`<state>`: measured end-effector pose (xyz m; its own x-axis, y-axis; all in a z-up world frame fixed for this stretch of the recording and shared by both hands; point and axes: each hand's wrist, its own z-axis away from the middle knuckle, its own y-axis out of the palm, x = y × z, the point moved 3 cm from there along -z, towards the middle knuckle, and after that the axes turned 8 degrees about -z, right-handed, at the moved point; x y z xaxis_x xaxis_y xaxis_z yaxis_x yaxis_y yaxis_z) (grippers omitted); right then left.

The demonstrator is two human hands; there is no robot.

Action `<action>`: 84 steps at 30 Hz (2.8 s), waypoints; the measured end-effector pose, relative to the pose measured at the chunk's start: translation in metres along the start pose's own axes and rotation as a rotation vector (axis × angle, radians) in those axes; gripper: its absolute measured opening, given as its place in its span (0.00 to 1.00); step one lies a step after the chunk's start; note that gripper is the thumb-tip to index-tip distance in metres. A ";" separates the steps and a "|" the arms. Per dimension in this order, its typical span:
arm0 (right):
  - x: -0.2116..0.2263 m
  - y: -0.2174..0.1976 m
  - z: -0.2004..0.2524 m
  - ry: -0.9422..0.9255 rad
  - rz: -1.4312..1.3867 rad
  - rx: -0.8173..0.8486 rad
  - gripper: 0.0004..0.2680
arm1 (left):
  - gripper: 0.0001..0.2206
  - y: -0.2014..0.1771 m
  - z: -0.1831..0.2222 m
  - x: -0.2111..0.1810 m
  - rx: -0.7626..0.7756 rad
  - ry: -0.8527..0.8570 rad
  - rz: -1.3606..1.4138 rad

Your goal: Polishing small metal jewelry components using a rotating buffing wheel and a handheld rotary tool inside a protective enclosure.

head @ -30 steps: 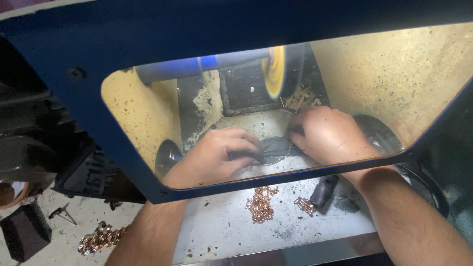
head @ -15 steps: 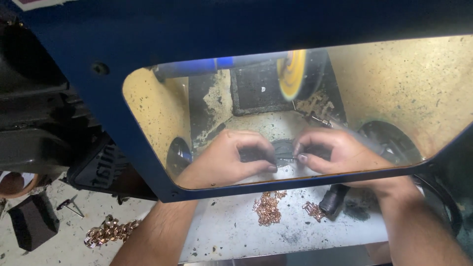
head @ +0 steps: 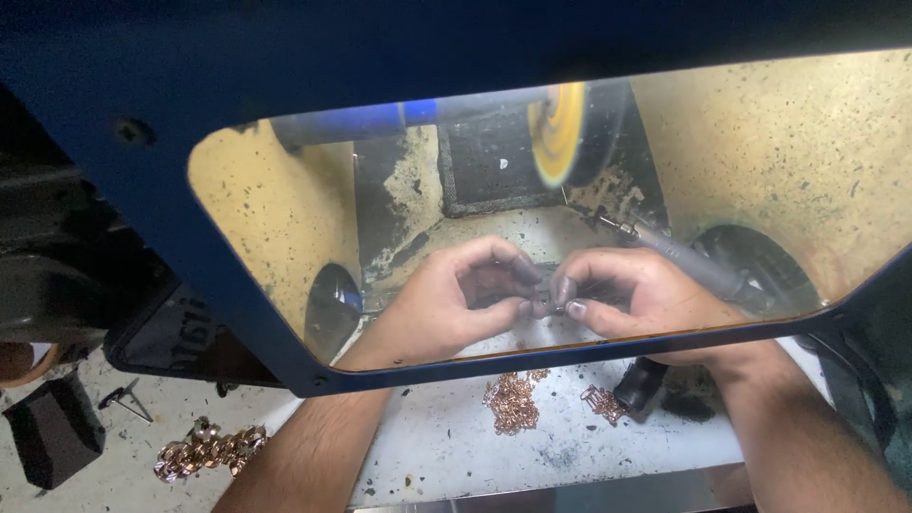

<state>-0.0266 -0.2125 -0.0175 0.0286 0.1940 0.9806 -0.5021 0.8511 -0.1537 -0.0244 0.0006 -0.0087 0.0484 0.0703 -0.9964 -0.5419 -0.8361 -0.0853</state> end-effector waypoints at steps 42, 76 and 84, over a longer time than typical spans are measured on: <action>-0.010 0.000 -0.010 -0.198 0.324 -0.134 0.07 | 0.08 0.009 -0.009 0.013 -0.110 0.039 -0.153; -0.017 -0.001 -0.013 -0.159 0.274 -0.141 0.08 | 0.06 0.012 -0.011 0.018 -0.119 0.131 -0.233; -0.020 -0.002 -0.013 -0.145 0.262 -0.145 0.08 | 0.07 0.013 -0.011 0.017 -0.135 0.110 -0.210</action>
<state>-0.0146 -0.2117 -0.0385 -0.2140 0.3524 0.9111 -0.3477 0.8441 -0.4082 -0.0212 -0.0155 -0.0272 0.2431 0.1968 -0.9498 -0.3941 -0.8747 -0.2821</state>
